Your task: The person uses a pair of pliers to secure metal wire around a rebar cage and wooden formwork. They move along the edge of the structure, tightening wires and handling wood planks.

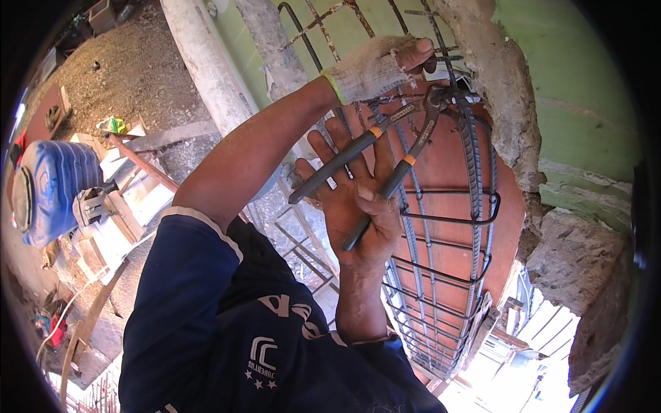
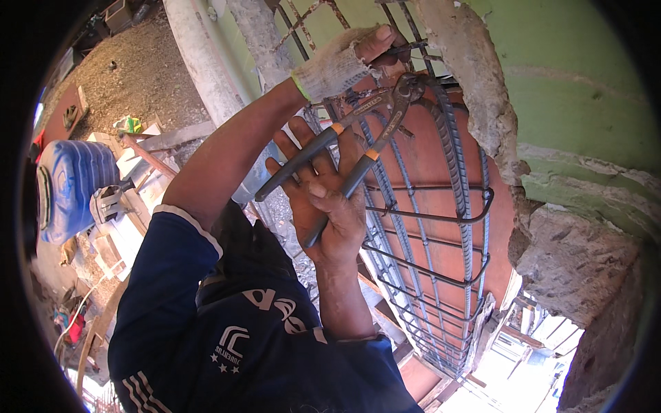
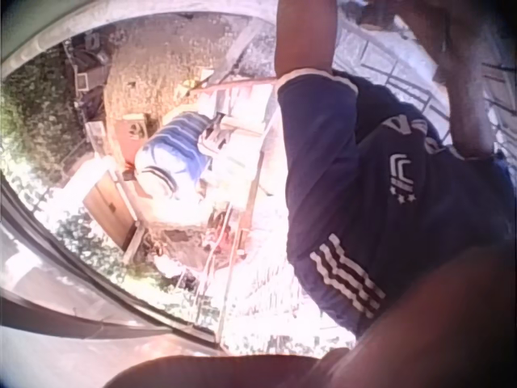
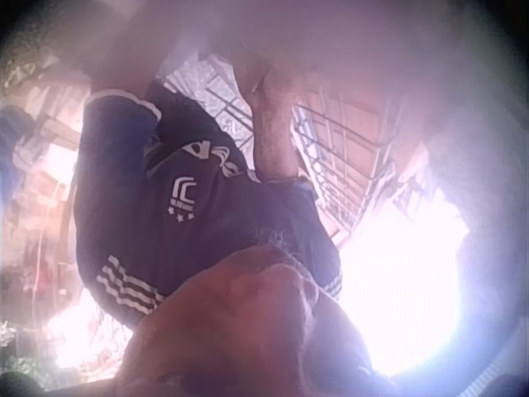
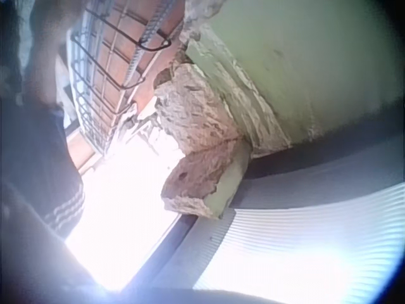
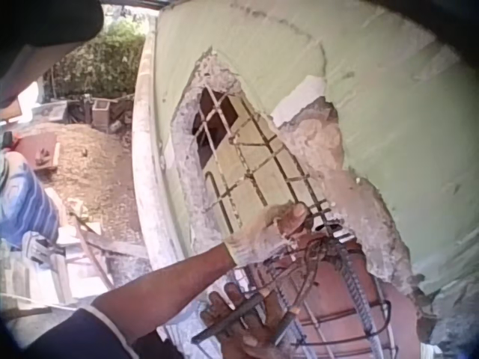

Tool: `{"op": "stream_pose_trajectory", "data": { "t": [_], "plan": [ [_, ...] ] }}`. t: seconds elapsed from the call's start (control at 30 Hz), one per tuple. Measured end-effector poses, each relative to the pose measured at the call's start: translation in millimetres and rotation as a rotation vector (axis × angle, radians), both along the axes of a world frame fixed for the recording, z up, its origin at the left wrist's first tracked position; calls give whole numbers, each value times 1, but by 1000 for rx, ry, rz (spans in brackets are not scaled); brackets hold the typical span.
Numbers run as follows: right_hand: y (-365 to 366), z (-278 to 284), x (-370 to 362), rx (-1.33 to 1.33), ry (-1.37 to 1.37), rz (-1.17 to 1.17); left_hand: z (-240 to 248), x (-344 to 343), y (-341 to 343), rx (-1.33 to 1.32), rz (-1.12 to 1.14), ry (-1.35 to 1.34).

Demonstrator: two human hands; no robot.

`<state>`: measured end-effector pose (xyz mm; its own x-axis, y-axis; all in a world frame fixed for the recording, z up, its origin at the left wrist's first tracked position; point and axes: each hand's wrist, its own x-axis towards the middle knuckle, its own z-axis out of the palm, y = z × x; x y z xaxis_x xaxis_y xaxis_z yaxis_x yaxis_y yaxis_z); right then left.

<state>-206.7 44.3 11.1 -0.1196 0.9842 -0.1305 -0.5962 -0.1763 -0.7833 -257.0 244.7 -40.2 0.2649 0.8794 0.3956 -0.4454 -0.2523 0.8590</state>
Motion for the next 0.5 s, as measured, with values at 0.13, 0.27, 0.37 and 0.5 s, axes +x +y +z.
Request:
{"op": "stream_pose_trajectory", "data": {
  "t": [0.13,0.27,0.37,0.5],
  "plan": [
    [10,-14,-6,59,143,67,-7,4,8,-19,-42,-81],
    [6,-18,6,19,45,46,0,1,-2,-17,9,-40],
    [6,-13,2,-3,-29,6,8,-10,-5,-34,-41,28],
    [2,-3,3,25,174,86,8,-6,-6,15,24,17]
  ]
}}
